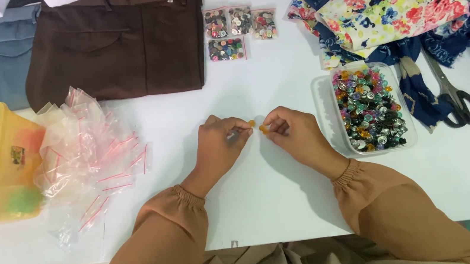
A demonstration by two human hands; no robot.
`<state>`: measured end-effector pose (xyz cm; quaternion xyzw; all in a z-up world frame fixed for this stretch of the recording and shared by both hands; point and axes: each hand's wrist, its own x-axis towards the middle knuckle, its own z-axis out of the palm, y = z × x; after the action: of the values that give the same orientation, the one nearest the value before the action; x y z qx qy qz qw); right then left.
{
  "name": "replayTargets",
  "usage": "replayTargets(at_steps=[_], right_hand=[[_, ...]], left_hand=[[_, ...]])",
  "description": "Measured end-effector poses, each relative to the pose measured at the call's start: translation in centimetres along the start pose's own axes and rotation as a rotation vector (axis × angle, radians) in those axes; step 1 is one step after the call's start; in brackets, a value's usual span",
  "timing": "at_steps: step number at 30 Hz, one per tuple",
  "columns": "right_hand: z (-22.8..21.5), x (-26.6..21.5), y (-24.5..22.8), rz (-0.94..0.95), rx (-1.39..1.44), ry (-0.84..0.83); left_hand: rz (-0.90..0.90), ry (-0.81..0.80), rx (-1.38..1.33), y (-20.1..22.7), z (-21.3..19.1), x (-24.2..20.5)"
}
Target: Sorting small colorful buttons and placing them into plastic bags
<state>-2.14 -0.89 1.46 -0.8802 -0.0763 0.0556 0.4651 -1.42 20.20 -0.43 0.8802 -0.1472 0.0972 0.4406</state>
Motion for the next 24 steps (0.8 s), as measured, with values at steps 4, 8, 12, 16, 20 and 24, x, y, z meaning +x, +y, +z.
replayTargets(at_steps=[4,8,12,16,20,24], right_hand=[[0.4,-0.3,-0.3,-0.124,-0.026,0.095],[1.6,-0.3,0.8,-0.2,-0.053,0.12],[2.3,0.2,1.0,-0.297,-0.149,0.141],[2.3,0.1,0.1,-0.41,-0.255,0.169],[1.1,-0.3,-0.4,-0.572,-0.287,0.327],[-4.9,-1.5,-3.1,-0.686,-0.333,0.523]], left_hand=[[-0.017,0.007,0.015,0.0,-0.5,0.2],[-0.023,-0.017,0.028,0.1,-0.6,0.3],[0.02,0.019,0.047,-0.5,0.8,0.5],[0.07,0.0,0.087,0.5,1.0,1.2],[0.177,0.153,0.103,2.0,1.2,1.6],[0.322,0.251,0.077,4.9,2.0,1.9]])
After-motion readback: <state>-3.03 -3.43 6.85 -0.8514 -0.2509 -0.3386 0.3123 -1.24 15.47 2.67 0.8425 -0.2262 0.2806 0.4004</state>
